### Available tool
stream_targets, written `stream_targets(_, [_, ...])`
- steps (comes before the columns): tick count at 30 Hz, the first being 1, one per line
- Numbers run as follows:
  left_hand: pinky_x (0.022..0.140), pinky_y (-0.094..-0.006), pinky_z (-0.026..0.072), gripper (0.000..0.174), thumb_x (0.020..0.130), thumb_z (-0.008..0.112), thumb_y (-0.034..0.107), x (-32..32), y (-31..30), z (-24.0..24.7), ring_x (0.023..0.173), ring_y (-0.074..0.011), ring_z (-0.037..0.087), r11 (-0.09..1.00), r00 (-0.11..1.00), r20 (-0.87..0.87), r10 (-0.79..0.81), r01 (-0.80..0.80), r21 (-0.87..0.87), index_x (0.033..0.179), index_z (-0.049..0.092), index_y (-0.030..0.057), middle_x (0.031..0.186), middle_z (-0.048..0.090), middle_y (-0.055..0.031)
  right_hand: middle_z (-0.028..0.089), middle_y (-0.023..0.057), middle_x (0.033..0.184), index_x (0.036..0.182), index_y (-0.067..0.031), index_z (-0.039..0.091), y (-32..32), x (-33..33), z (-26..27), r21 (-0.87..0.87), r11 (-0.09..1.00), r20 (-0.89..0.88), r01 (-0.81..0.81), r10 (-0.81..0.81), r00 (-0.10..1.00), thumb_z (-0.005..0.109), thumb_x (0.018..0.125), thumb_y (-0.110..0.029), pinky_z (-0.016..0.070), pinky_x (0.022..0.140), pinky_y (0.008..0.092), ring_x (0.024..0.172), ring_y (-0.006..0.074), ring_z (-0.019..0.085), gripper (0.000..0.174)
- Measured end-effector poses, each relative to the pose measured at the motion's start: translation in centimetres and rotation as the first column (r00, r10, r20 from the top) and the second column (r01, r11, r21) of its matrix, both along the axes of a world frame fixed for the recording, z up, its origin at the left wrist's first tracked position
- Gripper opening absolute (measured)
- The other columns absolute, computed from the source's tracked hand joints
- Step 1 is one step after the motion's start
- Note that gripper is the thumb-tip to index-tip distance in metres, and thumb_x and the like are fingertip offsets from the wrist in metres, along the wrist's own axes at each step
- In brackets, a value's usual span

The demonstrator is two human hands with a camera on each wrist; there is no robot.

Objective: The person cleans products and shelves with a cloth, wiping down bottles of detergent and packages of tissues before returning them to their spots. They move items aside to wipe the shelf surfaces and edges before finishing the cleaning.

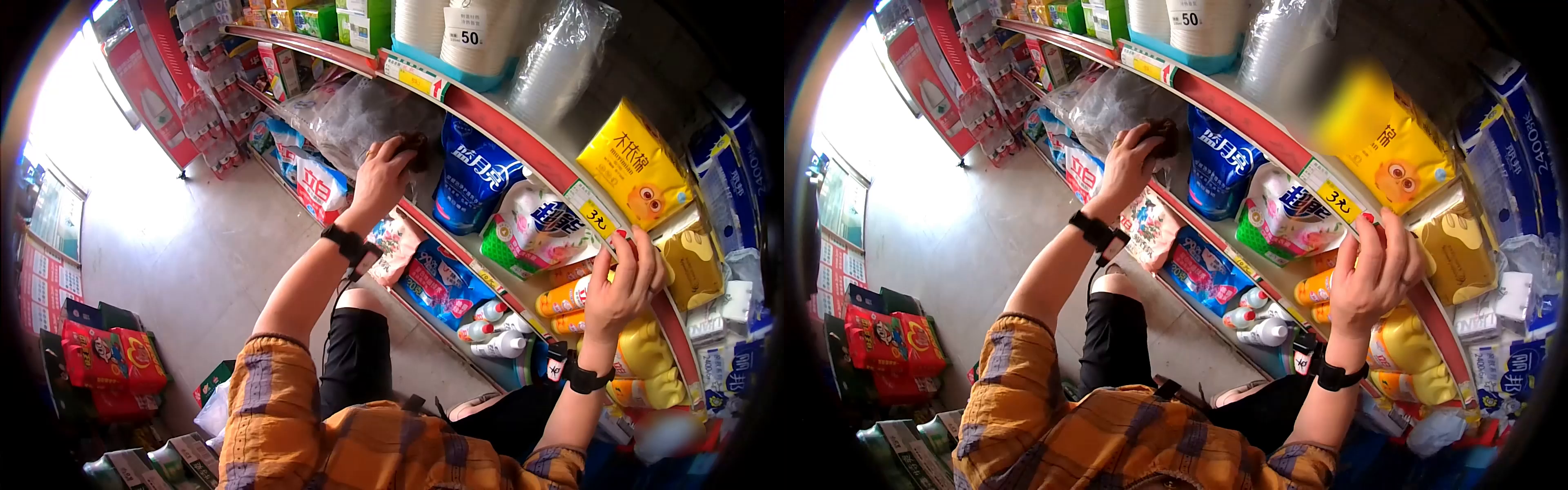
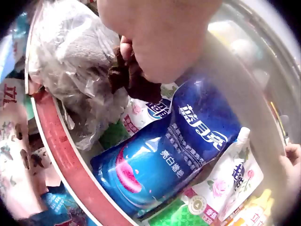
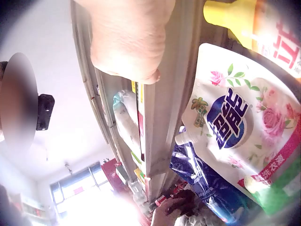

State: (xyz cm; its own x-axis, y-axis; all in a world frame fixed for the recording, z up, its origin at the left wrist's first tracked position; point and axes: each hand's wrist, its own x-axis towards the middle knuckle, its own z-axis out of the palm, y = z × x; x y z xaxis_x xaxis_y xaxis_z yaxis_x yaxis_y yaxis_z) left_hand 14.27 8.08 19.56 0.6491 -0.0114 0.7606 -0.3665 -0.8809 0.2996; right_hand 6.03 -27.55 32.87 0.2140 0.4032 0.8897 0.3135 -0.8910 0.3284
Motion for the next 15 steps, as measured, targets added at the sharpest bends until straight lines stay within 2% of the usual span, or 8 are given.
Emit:
stream_targets(1, [0.090,-0.0408,0.0488,0.035,0.074,0.063,0.006,0.7,0.0,0.2,0.107,-0.0337,0.053,0.996,0.999,-0.008,0.032,-0.031,0.082,0.107,0.066,0.0111,0.121,0.056,-0.0114,0.061,0.0071,0.116,0.102,-0.0116,0.064,0.0,0.0,0.0,0.006,1.000,-0.001,-0.003,0.003,1.000,0.070,0.081,-0.003,0.0457,0.087,0.0401,0.101,0.0284,0.056,0.024])
stream_targets(2, [0.091,-0.0393,0.0486,0.035,0.074,0.060,0.006,1.2,-0.1,-0.3,0.110,-0.0329,0.052,0.987,0.993,-0.104,0.048,-0.031,0.159,0.108,0.067,0.0117,0.125,0.056,-0.0106,0.061,0.0070,0.116,0.102,-0.0118,0.064,-0.1,0.0,-0.1,0.011,1.000,-0.002,0.000,0.000,1.000,0.070,0.081,-0.003,0.0456,0.087,0.0401,0.101,0.0284,0.056,0.024])
stream_targets(7, [0.094,-0.0373,0.0472,0.034,0.075,0.058,0.005,-1.2,-1.5,-5.4,0.113,-0.0308,0.051,0.978,0.984,-0.177,0.010,0.028,0.207,0.107,0.068,0.0105,0.123,0.056,-0.0087,0.061,0.0066,0.116,0.104,-0.0123,0.064,-0.3,0.0,-0.2,0.024,1.000,-0.014,-0.006,0.007,1.000,0.070,0.078,-0.002,0.0451,0.087,0.0409,0.102,0.0285,0.056,0.028])
stream_targets(9, [0.095,-0.0395,0.0464,0.034,0.077,0.059,0.003,-2.7,-1.6,-6.1,0.115,-0.0314,0.051,0.979,0.954,-0.289,-0.075,0.126,0.160,0.109,0.069,0.0115,0.123,0.056,-0.0084,0.061,0.0059,0.116,0.104,-0.0125,0.064,-0.4,0.0,-0.2,0.021,1.000,-0.012,-0.007,0.007,1.000,0.070,0.079,-0.002,0.0447,0.088,0.0408,0.102,0.0282,0.056,0.028])
stream_targets(10, [0.096,-0.0394,0.0465,0.035,0.076,0.059,0.002,-2.6,-1.6,-5.8,0.114,-0.0311,0.051,0.978,0.963,-0.256,-0.086,0.131,0.165,0.109,0.069,0.0115,0.121,0.058,-0.0077,0.061,0.0053,0.115,0.104,-0.0128,0.064,-0.3,0.0,-0.2,0.022,1.000,-0.011,-0.008,0.008,1.000,0.071,0.078,-0.002,0.0444,0.088,0.0405,0.103,0.0277,0.055,0.029])
stream_targets(11, [0.096,-0.0401,0.0461,0.036,0.075,0.059,0.000,-2.5,-1.5,-5.5,0.113,-0.0323,0.051,0.989,0.959,-0.271,-0.083,0.112,0.092,0.108,0.068,0.0102,0.120,0.058,-0.0093,0.061,0.0053,0.115,0.104,-0.0128,0.064,-0.3,0.0,-0.2,0.021,1.000,-0.015,-0.001,0.001,1.000,0.071,0.078,-0.002,0.0444,0.088,0.0405,0.103,0.0277,0.055,0.029])
stream_targets(13, [0.095,-0.0415,0.0458,0.036,0.073,0.060,-0.001,-2.0,-2.1,-2.3,0.111,-0.0344,0.051,0.994,0.983,-0.154,-0.101,0.107,0.028,0.108,0.067,0.0075,0.120,0.058,-0.0114,0.061,0.0051,0.115,0.104,-0.0132,0.064,-0.3,0.1,-0.2,0.029,0.999,-0.003,-0.014,0.014,1.000,0.071,0.078,-0.003,0.0443,0.088,0.0402,0.103,0.0274,0.055,0.029])
stream_targets(15, [0.094,-0.0429,0.0454,0.038,0.072,0.061,-0.001,-0.8,-2.2,-0.9,0.110,-0.0360,0.051,0.991,0.990,-0.081,-0.118,0.122,0.047,0.109,0.065,0.0054,0.123,0.056,-0.0137,0.061,0.0050,0.115,0.104,-0.0133,0.064,-0.2,0.1,-0.2,0.031,0.999,-0.004,-0.014,0.014,1.000,0.071,0.078,-0.003,0.0443,0.088,0.0399,0.102,0.0272,0.055,0.029])
